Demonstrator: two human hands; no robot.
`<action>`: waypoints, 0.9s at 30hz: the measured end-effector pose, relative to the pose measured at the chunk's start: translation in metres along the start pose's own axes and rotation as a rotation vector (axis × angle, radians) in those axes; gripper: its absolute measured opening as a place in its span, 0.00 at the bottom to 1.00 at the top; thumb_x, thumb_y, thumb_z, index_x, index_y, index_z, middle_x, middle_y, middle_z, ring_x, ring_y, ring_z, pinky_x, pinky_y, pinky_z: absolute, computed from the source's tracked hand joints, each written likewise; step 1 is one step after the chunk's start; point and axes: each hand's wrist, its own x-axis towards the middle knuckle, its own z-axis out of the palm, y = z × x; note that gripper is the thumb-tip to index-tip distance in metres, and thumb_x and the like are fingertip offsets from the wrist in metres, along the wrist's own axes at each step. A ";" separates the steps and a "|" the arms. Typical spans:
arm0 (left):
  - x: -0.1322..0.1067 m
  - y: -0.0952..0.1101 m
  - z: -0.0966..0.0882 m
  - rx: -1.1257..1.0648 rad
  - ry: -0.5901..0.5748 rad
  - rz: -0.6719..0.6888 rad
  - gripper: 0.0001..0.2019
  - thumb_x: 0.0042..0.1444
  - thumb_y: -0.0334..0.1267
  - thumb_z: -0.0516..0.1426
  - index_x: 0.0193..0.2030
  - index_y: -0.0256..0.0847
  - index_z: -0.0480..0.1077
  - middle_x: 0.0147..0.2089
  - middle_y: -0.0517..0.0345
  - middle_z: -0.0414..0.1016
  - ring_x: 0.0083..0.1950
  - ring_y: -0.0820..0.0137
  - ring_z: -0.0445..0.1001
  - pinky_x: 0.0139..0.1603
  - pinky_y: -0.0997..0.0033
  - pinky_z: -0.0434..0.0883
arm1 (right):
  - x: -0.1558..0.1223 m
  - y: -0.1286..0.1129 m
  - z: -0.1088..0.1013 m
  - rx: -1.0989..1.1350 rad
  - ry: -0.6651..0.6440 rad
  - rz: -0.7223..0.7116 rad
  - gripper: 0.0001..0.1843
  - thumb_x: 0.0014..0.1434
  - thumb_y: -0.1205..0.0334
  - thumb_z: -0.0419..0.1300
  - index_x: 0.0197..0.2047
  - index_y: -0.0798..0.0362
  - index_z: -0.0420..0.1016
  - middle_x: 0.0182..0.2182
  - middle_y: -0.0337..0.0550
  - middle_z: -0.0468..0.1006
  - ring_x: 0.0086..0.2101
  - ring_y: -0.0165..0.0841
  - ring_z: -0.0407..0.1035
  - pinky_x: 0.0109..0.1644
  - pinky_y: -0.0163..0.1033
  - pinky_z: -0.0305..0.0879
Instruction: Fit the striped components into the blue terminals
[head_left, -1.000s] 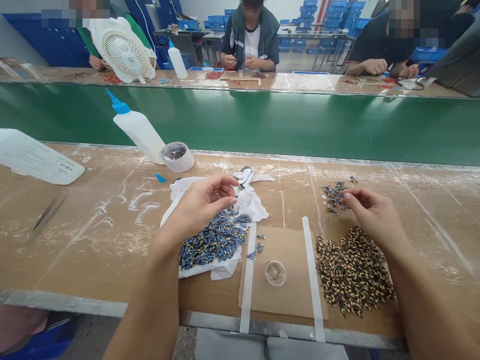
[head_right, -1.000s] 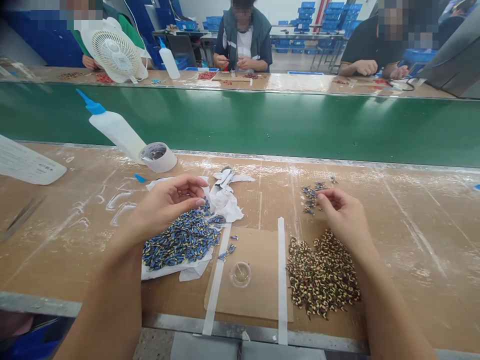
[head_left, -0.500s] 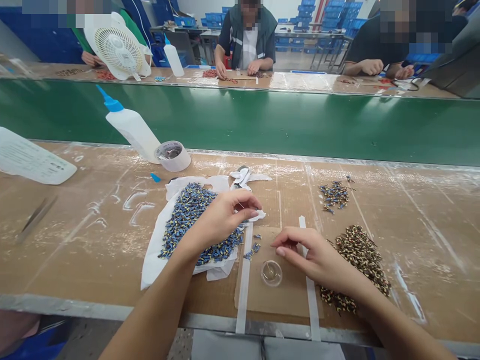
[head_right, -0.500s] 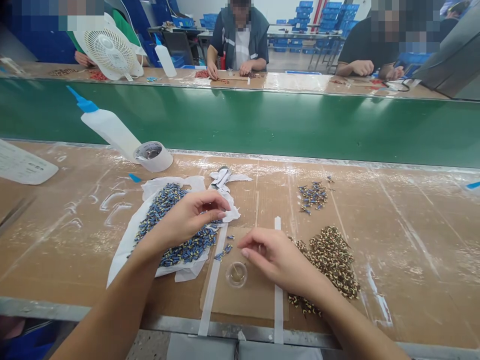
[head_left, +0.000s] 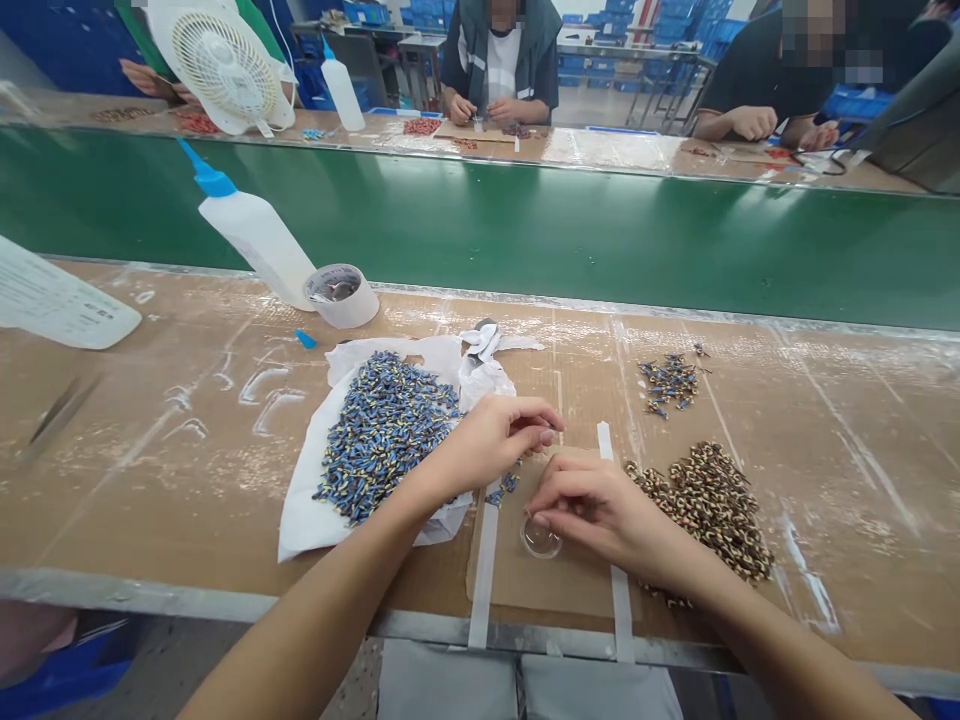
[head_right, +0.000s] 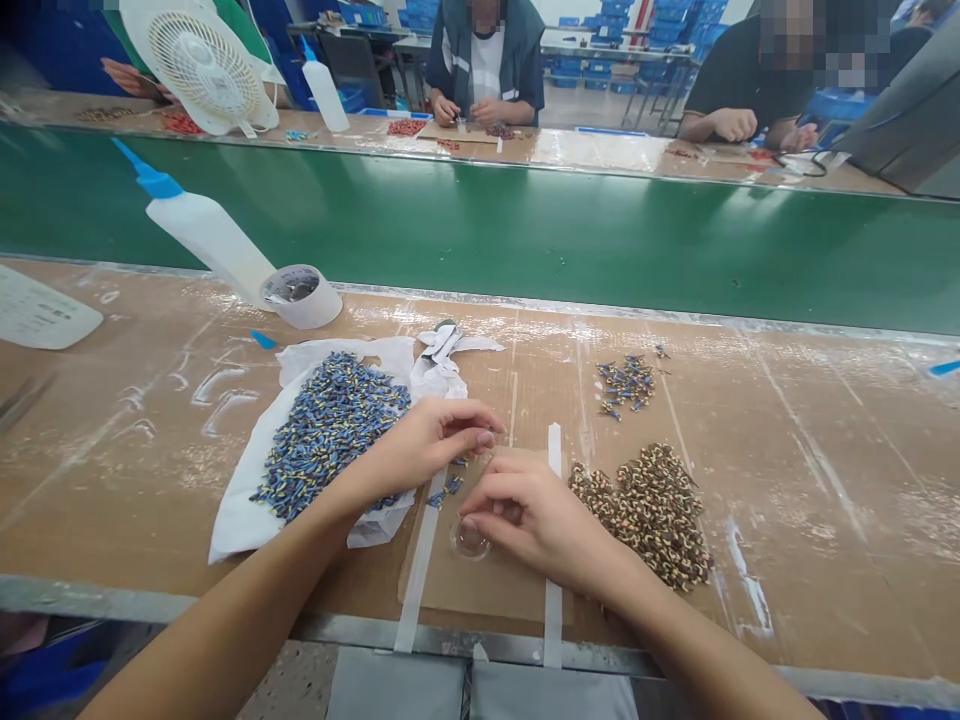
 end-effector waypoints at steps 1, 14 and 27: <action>0.000 0.000 0.001 0.003 0.007 0.002 0.10 0.60 0.30 0.51 0.42 0.37 0.73 0.36 0.56 0.77 0.36 0.72 0.72 0.39 0.72 0.68 | 0.000 0.000 -0.001 0.004 0.002 0.004 0.04 0.61 0.64 0.61 0.36 0.51 0.78 0.32 0.41 0.73 0.33 0.31 0.67 0.36 0.36 0.63; 0.001 -0.003 0.004 0.193 0.105 0.068 0.09 0.61 0.30 0.50 0.41 0.38 0.71 0.36 0.58 0.76 0.35 0.73 0.71 0.36 0.73 0.65 | 0.002 -0.004 -0.001 0.036 0.013 -0.036 0.04 0.61 0.65 0.60 0.36 0.52 0.77 0.35 0.42 0.73 0.38 0.32 0.68 0.42 0.38 0.64; 0.001 -0.010 0.007 0.250 0.097 0.004 0.10 0.60 0.32 0.54 0.46 0.38 0.73 0.38 0.55 0.79 0.37 0.70 0.75 0.39 0.72 0.67 | -0.002 -0.003 -0.013 0.070 -0.070 0.051 0.06 0.61 0.60 0.61 0.34 0.50 0.78 0.36 0.42 0.75 0.35 0.31 0.67 0.36 0.36 0.64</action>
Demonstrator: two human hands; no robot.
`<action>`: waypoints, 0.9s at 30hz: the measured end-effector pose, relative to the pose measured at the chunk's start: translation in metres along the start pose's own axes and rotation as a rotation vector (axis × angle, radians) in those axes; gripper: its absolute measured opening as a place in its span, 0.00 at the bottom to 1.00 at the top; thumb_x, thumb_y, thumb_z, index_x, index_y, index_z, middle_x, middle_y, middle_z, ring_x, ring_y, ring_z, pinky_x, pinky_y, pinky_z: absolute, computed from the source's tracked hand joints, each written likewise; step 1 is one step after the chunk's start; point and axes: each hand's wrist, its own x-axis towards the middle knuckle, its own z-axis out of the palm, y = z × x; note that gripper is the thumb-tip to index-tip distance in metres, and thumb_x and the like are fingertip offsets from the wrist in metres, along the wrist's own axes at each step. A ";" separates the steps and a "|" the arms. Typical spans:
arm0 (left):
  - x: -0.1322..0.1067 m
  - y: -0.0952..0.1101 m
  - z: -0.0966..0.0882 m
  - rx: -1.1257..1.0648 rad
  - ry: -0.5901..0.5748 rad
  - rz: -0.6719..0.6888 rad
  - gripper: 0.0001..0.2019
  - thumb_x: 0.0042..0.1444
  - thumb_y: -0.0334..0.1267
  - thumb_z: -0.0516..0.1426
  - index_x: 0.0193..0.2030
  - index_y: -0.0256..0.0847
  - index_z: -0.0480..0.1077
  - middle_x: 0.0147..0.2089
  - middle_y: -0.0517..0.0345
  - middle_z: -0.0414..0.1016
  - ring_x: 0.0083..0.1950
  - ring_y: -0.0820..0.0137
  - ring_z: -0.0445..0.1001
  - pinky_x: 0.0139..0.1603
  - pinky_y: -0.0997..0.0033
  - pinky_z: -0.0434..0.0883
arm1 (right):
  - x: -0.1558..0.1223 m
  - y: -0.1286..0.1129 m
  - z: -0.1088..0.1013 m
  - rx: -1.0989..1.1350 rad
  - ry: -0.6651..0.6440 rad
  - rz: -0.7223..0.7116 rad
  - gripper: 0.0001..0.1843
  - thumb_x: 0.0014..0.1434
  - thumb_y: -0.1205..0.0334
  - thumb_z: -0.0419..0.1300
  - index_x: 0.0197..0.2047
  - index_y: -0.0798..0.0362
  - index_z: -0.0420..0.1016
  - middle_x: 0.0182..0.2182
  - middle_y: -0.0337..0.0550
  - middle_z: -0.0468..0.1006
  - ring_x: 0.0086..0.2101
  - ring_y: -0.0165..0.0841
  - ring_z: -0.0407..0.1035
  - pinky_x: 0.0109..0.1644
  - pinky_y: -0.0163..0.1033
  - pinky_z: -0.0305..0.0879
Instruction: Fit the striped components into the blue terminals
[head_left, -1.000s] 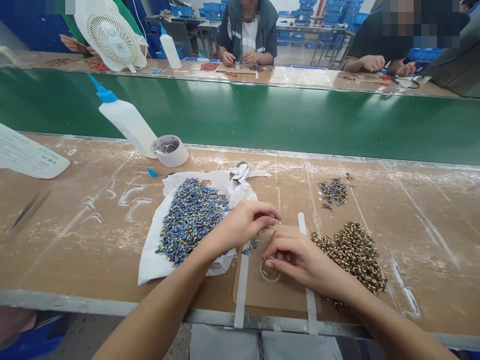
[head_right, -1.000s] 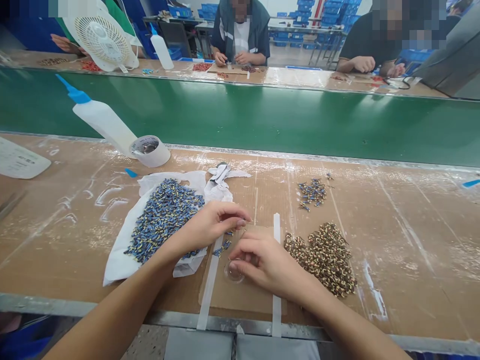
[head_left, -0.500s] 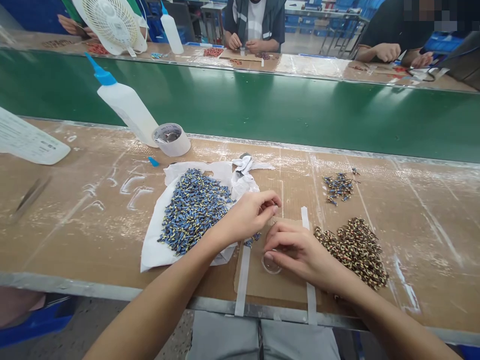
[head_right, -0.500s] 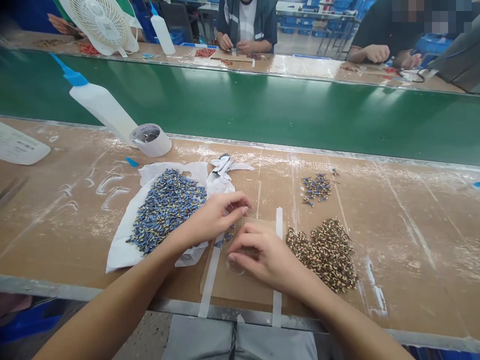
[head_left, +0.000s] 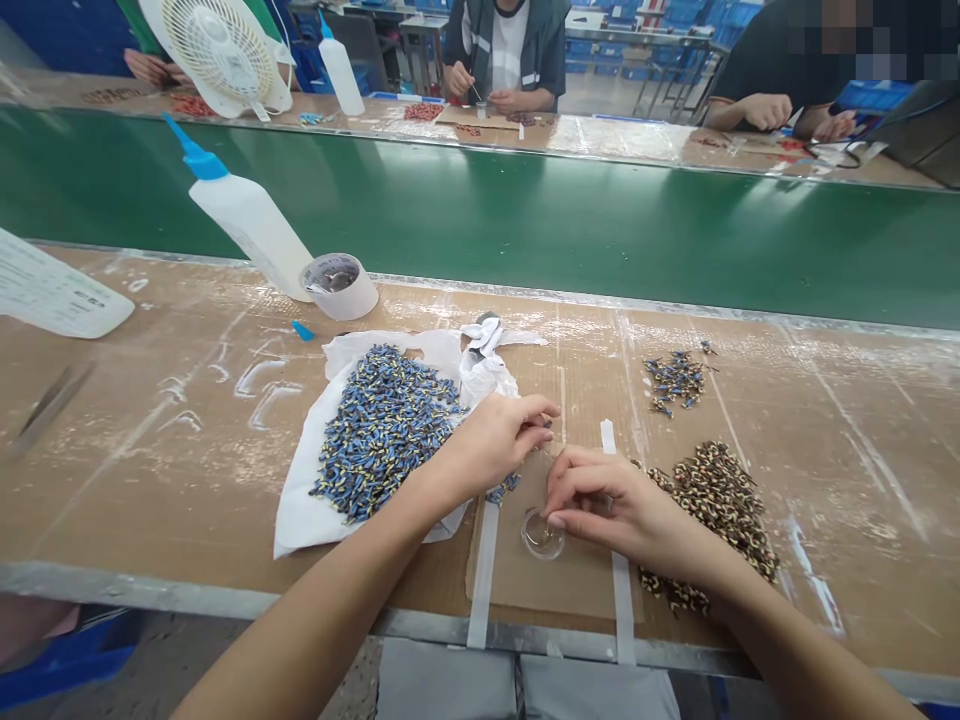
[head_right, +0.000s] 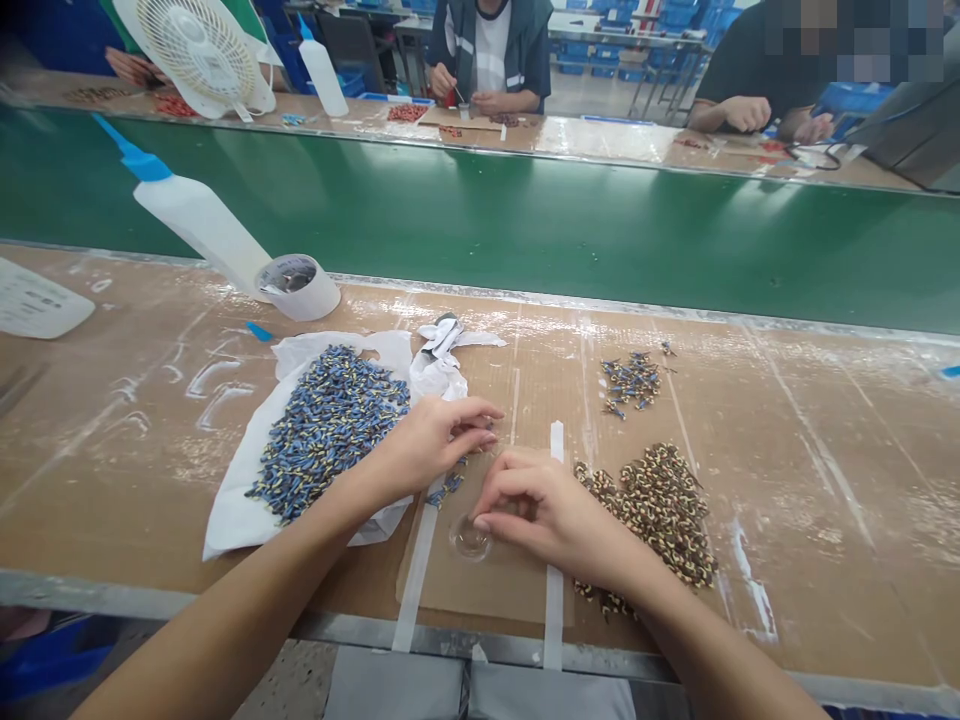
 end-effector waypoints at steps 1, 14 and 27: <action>0.000 0.000 0.000 0.001 0.001 0.004 0.10 0.60 0.31 0.54 0.45 0.38 0.74 0.38 0.55 0.79 0.37 0.70 0.75 0.39 0.72 0.67 | 0.000 -0.001 0.000 -0.011 0.000 -0.014 0.05 0.61 0.61 0.61 0.34 0.50 0.78 0.36 0.42 0.74 0.36 0.31 0.67 0.38 0.37 0.64; 0.001 0.001 0.003 -0.072 -0.001 0.040 0.04 0.56 0.29 0.55 0.35 0.37 0.72 0.31 0.59 0.75 0.32 0.74 0.70 0.35 0.74 0.65 | 0.001 -0.004 0.000 0.018 0.005 -0.039 0.06 0.62 0.61 0.60 0.34 0.50 0.77 0.36 0.42 0.74 0.38 0.32 0.68 0.43 0.39 0.64; 0.005 0.007 0.012 -0.256 -0.127 -0.037 0.02 0.55 0.31 0.59 0.34 0.35 0.72 0.26 0.60 0.73 0.29 0.74 0.70 0.32 0.75 0.66 | -0.006 0.012 -0.017 0.032 0.656 0.017 0.05 0.60 0.60 0.62 0.37 0.52 0.76 0.32 0.42 0.79 0.31 0.32 0.73 0.35 0.37 0.68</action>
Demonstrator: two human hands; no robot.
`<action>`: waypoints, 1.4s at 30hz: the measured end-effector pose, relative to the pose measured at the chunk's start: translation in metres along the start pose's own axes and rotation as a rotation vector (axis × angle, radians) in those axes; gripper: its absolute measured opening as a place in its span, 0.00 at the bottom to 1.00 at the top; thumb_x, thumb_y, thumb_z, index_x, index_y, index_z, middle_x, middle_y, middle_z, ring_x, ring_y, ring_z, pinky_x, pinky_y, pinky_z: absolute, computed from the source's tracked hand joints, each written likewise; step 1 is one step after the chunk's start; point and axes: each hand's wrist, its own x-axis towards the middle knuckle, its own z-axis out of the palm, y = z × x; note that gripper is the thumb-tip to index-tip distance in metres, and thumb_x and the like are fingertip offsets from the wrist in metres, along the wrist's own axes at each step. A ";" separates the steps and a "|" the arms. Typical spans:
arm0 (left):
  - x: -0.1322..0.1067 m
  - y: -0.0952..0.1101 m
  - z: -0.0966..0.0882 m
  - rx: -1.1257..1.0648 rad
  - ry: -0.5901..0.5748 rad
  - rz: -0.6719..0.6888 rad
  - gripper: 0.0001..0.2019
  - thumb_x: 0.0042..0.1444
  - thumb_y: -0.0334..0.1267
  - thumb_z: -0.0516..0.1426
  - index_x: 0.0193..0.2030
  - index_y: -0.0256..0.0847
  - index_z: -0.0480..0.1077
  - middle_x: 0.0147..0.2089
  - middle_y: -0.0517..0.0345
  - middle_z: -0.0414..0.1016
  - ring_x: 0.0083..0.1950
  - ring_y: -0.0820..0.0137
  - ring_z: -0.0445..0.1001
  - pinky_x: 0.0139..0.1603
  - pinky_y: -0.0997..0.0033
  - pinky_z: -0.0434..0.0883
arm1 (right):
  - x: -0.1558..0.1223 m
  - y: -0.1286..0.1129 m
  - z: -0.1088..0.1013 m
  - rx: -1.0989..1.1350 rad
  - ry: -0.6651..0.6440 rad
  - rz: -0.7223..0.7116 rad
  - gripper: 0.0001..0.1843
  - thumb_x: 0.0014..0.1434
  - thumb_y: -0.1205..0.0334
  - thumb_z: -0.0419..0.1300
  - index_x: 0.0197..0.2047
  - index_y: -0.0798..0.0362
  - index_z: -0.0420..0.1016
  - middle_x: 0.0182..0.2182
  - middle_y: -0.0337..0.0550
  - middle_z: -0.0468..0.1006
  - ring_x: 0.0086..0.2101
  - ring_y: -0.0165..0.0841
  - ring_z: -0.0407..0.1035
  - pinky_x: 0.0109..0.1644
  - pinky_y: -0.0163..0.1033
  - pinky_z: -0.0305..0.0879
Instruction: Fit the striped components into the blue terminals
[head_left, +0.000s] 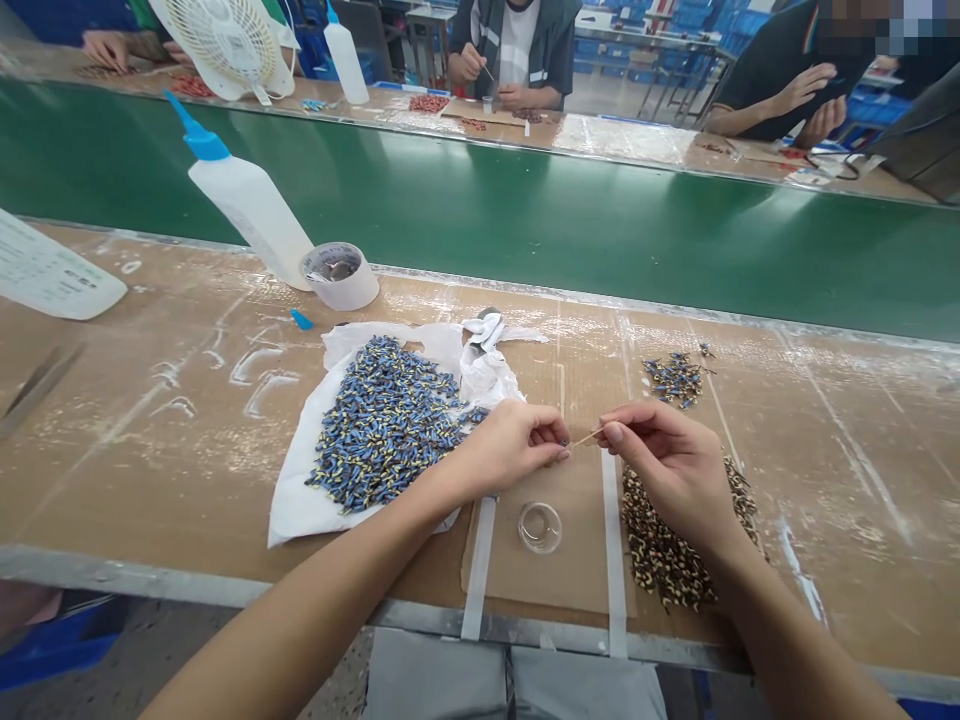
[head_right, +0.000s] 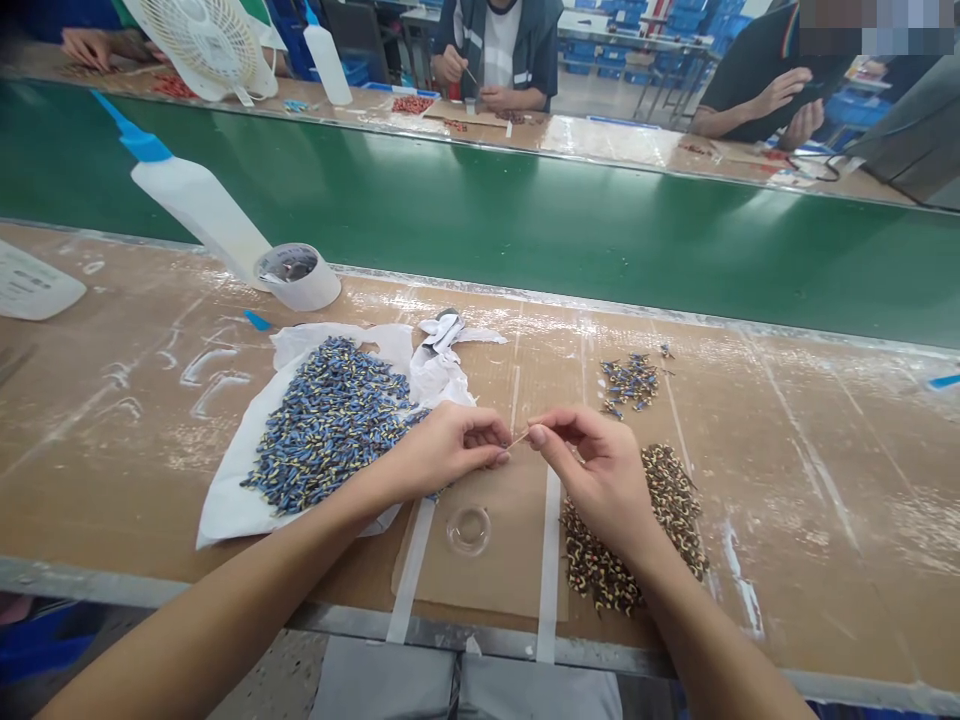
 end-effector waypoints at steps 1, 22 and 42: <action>0.000 -0.001 0.000 -0.004 -0.003 0.003 0.02 0.55 0.31 0.59 0.34 0.35 0.72 0.26 0.60 0.73 0.29 0.74 0.70 0.32 0.75 0.66 | 0.000 0.001 0.001 -0.041 0.011 -0.019 0.05 0.60 0.60 0.62 0.37 0.52 0.77 0.32 0.42 0.79 0.30 0.32 0.72 0.34 0.37 0.68; -0.001 -0.002 0.002 -0.017 -0.008 0.019 0.02 0.55 0.31 0.59 0.33 0.35 0.71 0.26 0.61 0.72 0.29 0.74 0.70 0.32 0.75 0.66 | 0.003 0.004 0.006 -0.217 -0.050 -0.149 0.02 0.61 0.63 0.61 0.37 0.51 0.76 0.32 0.40 0.80 0.31 0.31 0.73 0.35 0.35 0.67; -0.001 -0.001 0.001 0.030 -0.002 0.008 0.01 0.54 0.31 0.59 0.33 0.35 0.70 0.27 0.61 0.72 0.30 0.74 0.70 0.33 0.75 0.66 | 0.003 0.000 0.000 -0.164 -0.050 -0.158 0.03 0.60 0.66 0.61 0.37 0.50 0.75 0.33 0.39 0.79 0.33 0.31 0.72 0.37 0.36 0.66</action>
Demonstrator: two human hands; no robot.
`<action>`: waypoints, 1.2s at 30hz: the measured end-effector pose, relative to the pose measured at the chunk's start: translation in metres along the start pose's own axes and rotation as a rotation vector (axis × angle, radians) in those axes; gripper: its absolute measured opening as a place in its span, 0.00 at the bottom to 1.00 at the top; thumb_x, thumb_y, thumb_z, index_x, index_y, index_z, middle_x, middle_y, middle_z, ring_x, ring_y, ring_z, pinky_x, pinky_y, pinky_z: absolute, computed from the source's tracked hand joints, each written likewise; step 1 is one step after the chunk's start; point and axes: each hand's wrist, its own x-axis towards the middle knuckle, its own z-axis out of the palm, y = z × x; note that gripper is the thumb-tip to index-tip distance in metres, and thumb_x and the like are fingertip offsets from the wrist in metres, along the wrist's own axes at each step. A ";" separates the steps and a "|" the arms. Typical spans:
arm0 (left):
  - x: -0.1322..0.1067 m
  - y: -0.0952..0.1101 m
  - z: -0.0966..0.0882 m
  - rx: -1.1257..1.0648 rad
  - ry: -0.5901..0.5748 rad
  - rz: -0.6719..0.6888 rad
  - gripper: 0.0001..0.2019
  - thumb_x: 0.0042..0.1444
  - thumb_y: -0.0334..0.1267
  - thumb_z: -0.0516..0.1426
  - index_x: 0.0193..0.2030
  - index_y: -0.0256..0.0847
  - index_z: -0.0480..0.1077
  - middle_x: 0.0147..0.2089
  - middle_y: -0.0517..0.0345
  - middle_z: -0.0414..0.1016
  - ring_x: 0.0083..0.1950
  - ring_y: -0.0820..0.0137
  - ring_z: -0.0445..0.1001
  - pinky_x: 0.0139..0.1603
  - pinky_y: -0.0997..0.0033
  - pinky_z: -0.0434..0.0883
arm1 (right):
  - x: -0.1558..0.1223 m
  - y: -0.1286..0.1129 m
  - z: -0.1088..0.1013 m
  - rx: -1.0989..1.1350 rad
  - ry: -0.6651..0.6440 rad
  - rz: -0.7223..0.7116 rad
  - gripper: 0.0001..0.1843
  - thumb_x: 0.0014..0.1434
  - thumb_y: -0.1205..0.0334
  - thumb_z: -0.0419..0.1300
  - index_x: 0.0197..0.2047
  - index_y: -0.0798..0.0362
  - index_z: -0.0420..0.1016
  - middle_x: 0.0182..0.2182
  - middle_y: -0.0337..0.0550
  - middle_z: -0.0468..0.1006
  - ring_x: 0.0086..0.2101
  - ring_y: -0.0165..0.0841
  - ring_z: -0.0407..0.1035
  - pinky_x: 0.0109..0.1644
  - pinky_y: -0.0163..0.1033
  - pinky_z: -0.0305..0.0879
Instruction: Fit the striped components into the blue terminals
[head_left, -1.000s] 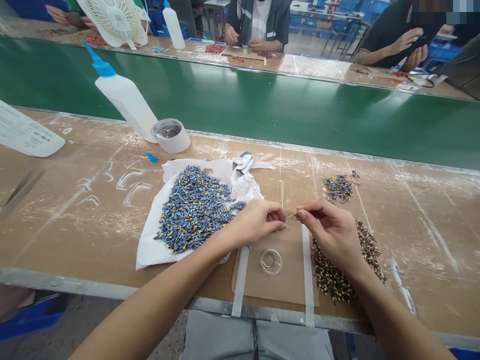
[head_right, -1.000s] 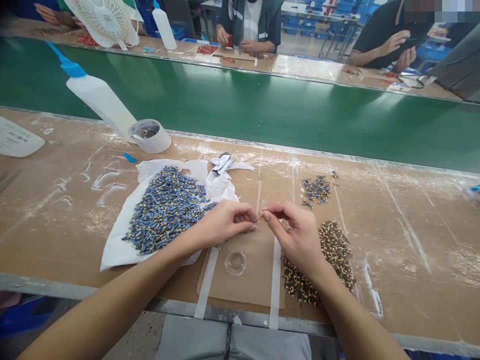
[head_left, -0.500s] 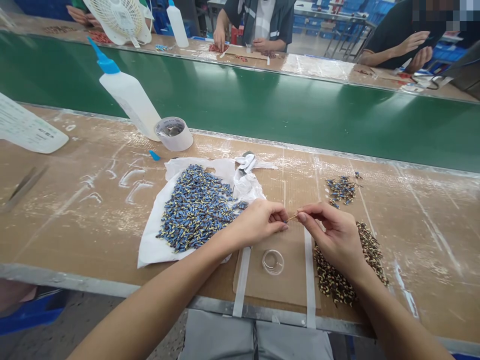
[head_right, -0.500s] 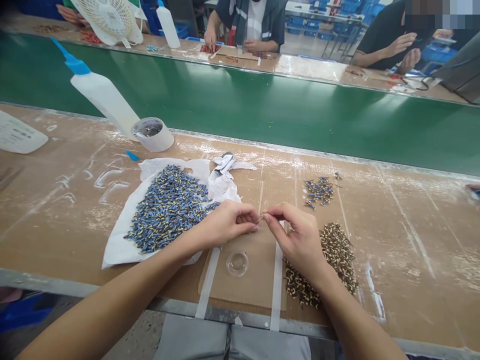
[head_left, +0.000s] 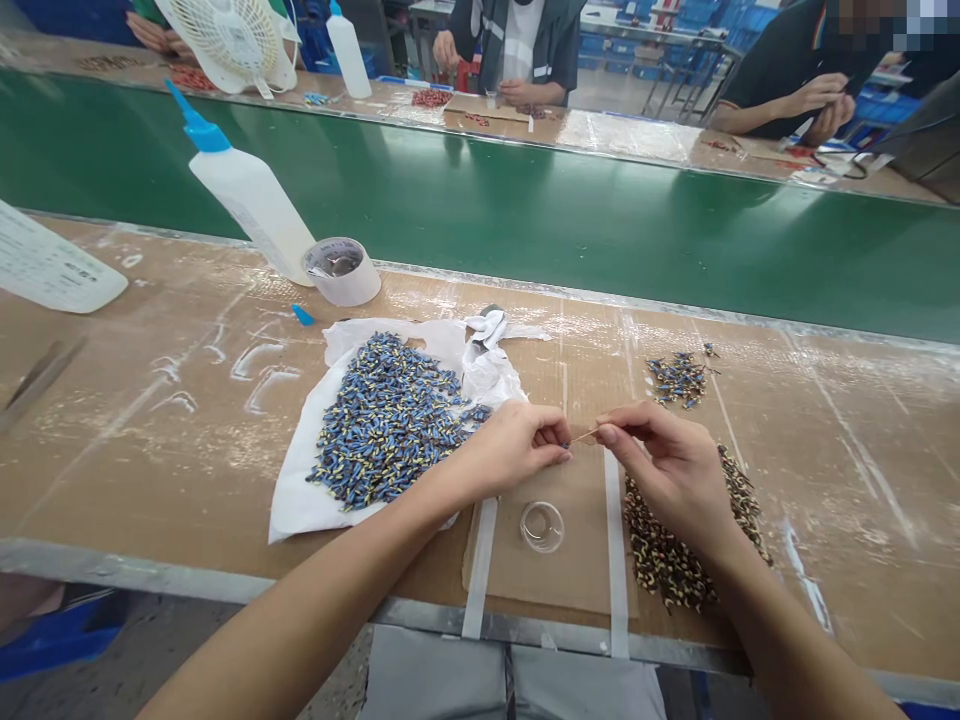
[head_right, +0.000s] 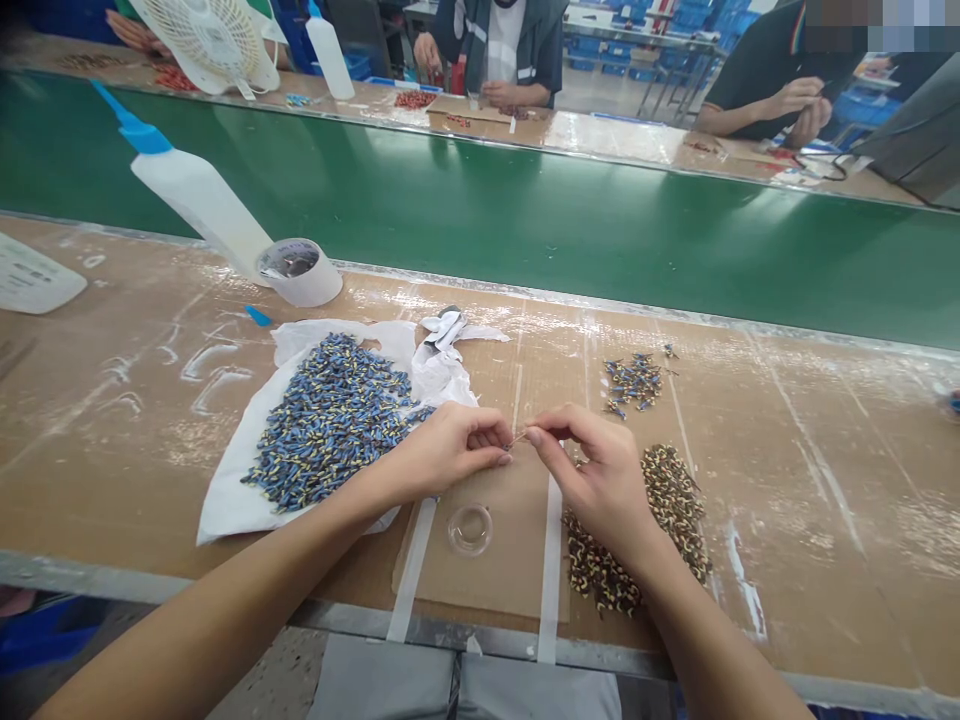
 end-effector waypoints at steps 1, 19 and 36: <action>0.000 0.000 0.000 0.002 0.001 -0.005 0.01 0.54 0.31 0.59 0.32 0.35 0.71 0.27 0.61 0.72 0.30 0.74 0.70 0.33 0.75 0.66 | 0.000 -0.001 -0.002 0.051 -0.016 0.026 0.03 0.61 0.66 0.61 0.38 0.49 0.75 0.34 0.39 0.79 0.33 0.31 0.72 0.37 0.36 0.66; 0.001 -0.001 -0.002 -0.011 0.017 -0.036 0.02 0.54 0.29 0.57 0.33 0.36 0.71 0.28 0.61 0.72 0.30 0.75 0.69 0.33 0.75 0.65 | 0.005 0.003 -0.045 -0.196 -0.355 0.189 0.10 0.64 0.57 0.55 0.44 0.48 0.75 0.36 0.43 0.78 0.34 0.34 0.71 0.37 0.40 0.66; 0.002 0.000 -0.003 -0.005 0.016 -0.053 0.02 0.55 0.30 0.56 0.33 0.37 0.70 0.27 0.62 0.70 0.30 0.75 0.68 0.34 0.74 0.65 | 0.004 0.013 -0.041 -0.465 -0.490 0.277 0.08 0.57 0.71 0.54 0.34 0.50 0.72 0.30 0.39 0.76 0.31 0.32 0.69 0.34 0.37 0.61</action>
